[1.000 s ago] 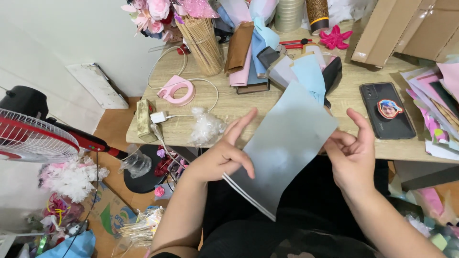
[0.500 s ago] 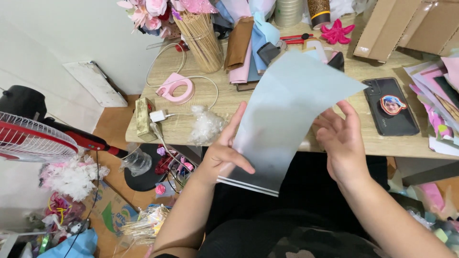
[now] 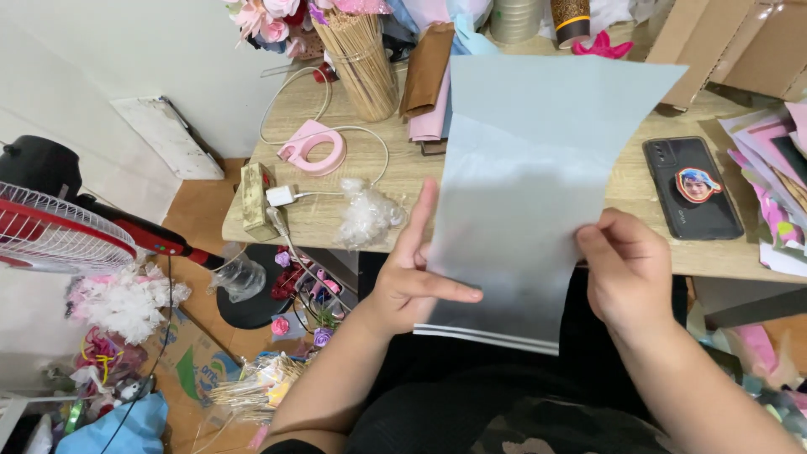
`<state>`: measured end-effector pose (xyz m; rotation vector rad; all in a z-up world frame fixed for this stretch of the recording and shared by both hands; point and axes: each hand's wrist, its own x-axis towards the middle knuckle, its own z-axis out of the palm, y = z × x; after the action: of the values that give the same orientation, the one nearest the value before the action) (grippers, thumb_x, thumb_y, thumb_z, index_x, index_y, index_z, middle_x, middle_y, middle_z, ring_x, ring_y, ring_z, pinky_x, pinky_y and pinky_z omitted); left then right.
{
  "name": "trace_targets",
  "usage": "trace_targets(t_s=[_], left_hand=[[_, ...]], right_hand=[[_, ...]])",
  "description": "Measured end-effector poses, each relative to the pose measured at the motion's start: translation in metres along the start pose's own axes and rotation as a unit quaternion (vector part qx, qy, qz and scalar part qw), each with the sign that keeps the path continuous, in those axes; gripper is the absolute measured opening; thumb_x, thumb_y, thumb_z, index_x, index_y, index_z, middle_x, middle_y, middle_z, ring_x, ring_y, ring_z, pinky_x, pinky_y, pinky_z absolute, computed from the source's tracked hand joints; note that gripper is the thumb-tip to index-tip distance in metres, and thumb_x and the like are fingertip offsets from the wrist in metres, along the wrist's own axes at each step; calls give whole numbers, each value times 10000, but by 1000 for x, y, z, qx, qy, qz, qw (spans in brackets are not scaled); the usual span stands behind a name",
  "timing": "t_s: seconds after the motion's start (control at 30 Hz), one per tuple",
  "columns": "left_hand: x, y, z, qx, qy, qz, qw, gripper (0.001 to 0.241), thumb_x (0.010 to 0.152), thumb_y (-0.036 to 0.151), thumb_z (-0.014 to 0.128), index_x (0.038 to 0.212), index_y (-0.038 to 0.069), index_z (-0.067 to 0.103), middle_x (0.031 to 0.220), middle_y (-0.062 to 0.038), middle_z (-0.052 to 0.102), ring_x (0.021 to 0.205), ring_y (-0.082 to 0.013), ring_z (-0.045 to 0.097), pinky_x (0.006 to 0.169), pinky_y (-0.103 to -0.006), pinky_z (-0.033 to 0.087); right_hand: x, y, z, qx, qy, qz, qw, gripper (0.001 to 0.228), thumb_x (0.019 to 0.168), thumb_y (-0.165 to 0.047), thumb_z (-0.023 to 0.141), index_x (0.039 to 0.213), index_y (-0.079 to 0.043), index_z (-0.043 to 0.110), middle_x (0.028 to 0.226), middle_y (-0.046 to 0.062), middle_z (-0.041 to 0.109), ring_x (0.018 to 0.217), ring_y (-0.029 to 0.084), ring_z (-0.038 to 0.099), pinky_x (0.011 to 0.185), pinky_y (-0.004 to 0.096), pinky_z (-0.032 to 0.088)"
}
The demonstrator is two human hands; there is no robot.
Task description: The person folds a sheet of pink paper and places it on a table. They then pick up a bouquet wrapped in blue and black paper, adjusting the wrapping layers. The person picks up a light blue sheet of paper, folds it, and wraps it around the base of the bouquet, securing it with a pin.
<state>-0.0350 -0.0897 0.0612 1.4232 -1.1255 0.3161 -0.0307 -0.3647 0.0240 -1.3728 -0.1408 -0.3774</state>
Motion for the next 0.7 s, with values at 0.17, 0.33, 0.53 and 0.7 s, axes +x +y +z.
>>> trace_targets(t_s=[0.17,0.33,0.53,0.7], left_hand=[[13,8,-3,-41,-61,-24,997,252,1128,97,506,1167,82,755,1722,-288,-31,1372,-327,385,1165,-426,421],[23,10,1,-160,-51,-50,985,313,1040,317,551,1272,136,658,1691,-379,81,1664,-416,63,1359,-478,81],[25,9,19,-459,124,-123,871,609,1029,340,772,1524,193,449,1713,-305,178,1596,-357,250,1261,-501,333],[39,49,28,-402,99,-124,902,453,1023,231,780,1391,97,551,1781,-205,-2,1444,-281,498,1147,-387,470]], right_hand=[[5,-38,2,2,17,10,1000,124,1062,-91,552,941,-107,571,756,-28,509,667,54,431,626,208,345],[1,-53,-6,-63,-29,-5,998,141,1090,-100,516,956,-94,560,782,-7,533,672,90,486,650,234,412],[-5,-68,-1,-110,-43,-32,992,141,1121,-102,472,1063,-56,592,886,19,600,752,102,536,726,244,444],[-4,-72,-3,-101,3,-51,994,319,1082,-395,565,1156,-88,613,713,-62,482,624,17,395,598,182,312]])
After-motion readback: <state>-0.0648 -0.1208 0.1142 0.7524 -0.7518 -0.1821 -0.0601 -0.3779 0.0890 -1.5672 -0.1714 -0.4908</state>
